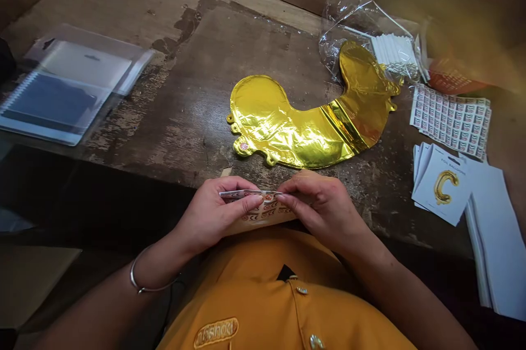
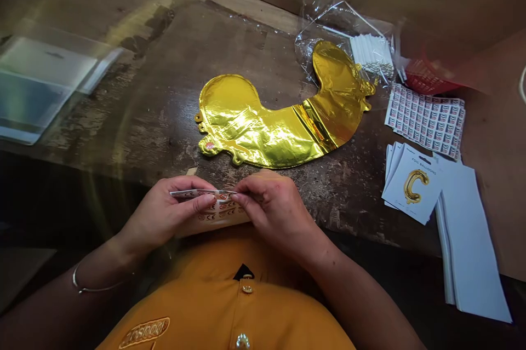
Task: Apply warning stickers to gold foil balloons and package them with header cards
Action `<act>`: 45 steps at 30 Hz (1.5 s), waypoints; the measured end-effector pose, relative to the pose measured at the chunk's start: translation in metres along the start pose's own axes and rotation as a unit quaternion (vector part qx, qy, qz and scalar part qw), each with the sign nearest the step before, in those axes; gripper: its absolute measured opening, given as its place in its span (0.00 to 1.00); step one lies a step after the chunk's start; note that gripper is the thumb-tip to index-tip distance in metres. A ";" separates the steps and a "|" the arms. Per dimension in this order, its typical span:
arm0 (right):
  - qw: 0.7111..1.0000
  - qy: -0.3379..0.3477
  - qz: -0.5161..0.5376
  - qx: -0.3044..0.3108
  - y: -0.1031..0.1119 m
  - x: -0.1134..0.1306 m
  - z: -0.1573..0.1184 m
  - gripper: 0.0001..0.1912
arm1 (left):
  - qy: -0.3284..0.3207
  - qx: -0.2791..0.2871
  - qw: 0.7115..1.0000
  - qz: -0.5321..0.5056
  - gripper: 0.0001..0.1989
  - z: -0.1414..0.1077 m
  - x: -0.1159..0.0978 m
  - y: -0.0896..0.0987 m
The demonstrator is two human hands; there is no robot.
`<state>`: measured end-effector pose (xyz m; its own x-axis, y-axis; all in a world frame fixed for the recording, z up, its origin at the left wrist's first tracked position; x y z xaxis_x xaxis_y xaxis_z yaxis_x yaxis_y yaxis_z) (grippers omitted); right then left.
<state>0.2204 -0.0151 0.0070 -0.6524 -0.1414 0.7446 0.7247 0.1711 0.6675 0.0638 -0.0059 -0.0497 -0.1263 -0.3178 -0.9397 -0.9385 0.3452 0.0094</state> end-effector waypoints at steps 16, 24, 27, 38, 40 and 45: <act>0.980 0.107 -0.141 -0.093 0.019 0.018 -0.007 0.05 | -0.011 0.001 1.000 0.010 0.07 -0.001 0.003 -0.005; 0.964 0.176 -0.168 -0.107 0.011 0.032 -0.006 0.03 | -0.037 0.005 0.999 0.023 0.05 0.001 -0.001 -0.006; 0.953 0.197 -0.191 -0.130 0.009 0.031 -0.009 0.03 | -0.044 0.003 0.999 0.024 0.04 0.000 -0.002 -0.007; 0.896 0.314 -0.290 -0.120 -0.008 0.035 -0.022 0.05 | 0.011 -0.004 1.000 -0.019 0.09 0.002 0.002 -0.006; 0.911 0.290 -0.266 -0.123 -0.004 0.037 -0.024 0.06 | 0.036 -0.007 0.999 -0.033 0.10 0.003 0.006 -0.005; 0.970 0.048 -0.039 -0.236 0.037 0.009 -0.001 0.02 | 0.027 -0.001 1.000 -0.005 0.11 0.001 0.008 -0.002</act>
<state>0.2410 -0.0108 0.0385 -0.7024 -0.2294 0.6739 0.7093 -0.3056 0.6352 0.0647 -0.0077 -0.0577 -0.1337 -0.3686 -0.9199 -0.9405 0.3397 0.0007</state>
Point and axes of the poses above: each hand's wrist, its own z-axis towards the middle knuckle, its own y-axis out of the back of the hand, x = y × z, the point moved 7 cm from there along z, towards the middle knuckle, and after that the axes turned 4 degrees about -x, right-handed, at the moved point
